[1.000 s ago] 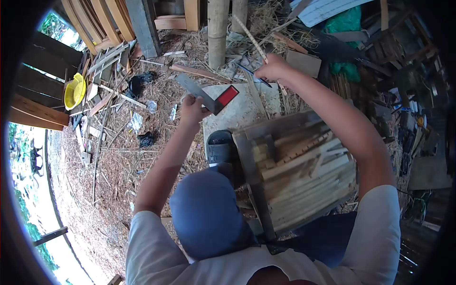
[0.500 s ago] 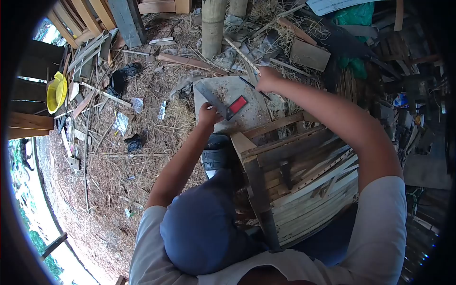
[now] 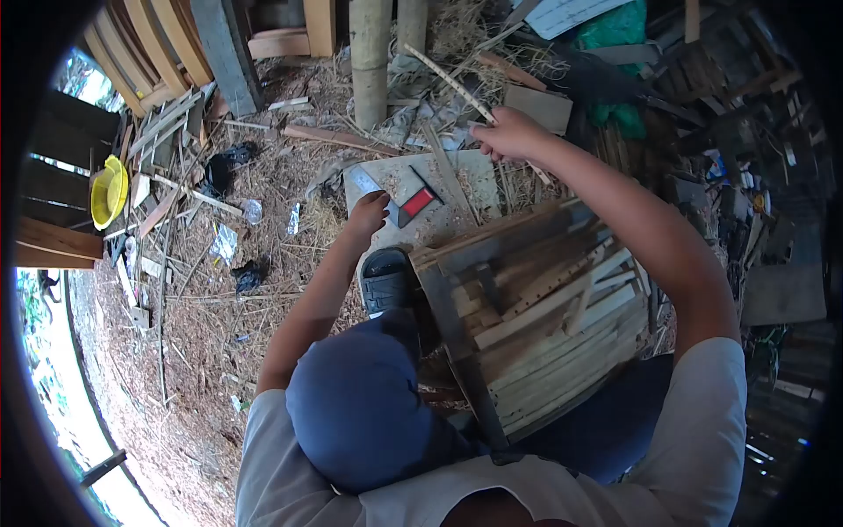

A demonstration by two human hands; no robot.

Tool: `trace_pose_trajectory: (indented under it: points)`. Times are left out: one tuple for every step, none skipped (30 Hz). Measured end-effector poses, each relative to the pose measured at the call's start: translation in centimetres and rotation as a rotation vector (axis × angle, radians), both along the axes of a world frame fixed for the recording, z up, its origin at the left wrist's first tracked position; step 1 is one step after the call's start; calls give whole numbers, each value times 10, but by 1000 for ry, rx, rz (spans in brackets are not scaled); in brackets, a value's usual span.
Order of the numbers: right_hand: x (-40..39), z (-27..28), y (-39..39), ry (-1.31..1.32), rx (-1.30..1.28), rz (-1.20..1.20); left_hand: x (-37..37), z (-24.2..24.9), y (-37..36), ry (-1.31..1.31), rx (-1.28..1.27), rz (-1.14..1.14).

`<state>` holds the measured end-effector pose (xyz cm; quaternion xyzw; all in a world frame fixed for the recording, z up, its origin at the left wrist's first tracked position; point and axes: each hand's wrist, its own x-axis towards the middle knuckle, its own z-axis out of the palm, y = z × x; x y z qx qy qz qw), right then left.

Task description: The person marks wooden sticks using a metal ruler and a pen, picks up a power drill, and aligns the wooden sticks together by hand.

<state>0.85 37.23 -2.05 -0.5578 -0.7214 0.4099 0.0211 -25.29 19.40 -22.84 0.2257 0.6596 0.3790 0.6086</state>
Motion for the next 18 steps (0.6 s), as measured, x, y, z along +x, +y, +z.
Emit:
trace_pose_trajectory:
  points:
    - [14, 17, -8, 16, 47, 10, 1, 15, 0, 35, 6, -58]
    - [31, 33, -17, 31, 95, 17, 1, 30, -2, 44, 47, -132]
    - [46, 51, -28, 45, 145, 22, 3, 52, -4, 54, 84, -204]
    - [59, 76, -47, 37, 134, -18, 5, 76, -5, 65, 123, -277]
    - [77, 85, -63, 50, 213, -7, 9, 99, -5, 76, 162, -350]
    - [99, 92, -79, 64, 290, 6, 13, 124, -5, 99, 197, -403]
    - [118, 102, -91, 79, 374, 21, 17, 150, -1, 139, 249, -460]
    - [138, 112, -104, 38, 424, 25, 22, 176, 1, 179, 296, -517]
    - [156, 121, -118, -3, 468, 28, 27, 202, -1, 218, 338, -575]
    - [172, 128, -135, -45, 505, 31, 39, 232, -2, 304, 382, -607]
    - [187, 135, -150, 5, 506, -9, 52, 264, -5, 369, 443, -684]
    - [200, 143, -164, 53, 506, -48, 66, 294, -8, 432, 506, -761]
    - [210, 154, -180, 100, 509, -86, 81, 312, -8, 494, 572, -837]
    - [217, 166, -196, 114, 425, -210, 97, 318, -5, 595, 720, -901]
    - [227, 170, -206, 127, 429, -238, 117, 329, -12, 695, 714, -986]
    - [238, 173, -215, 138, 431, -263, 138, 345, -22, 794, 704, -1067]
    - [249, 176, -222, 152, 435, -287, 159, 358, -32, 897, 693, -1145]
    - [260, 175, -227, 148, 426, -273, 178, 363, -46, 960, 625, -1171]
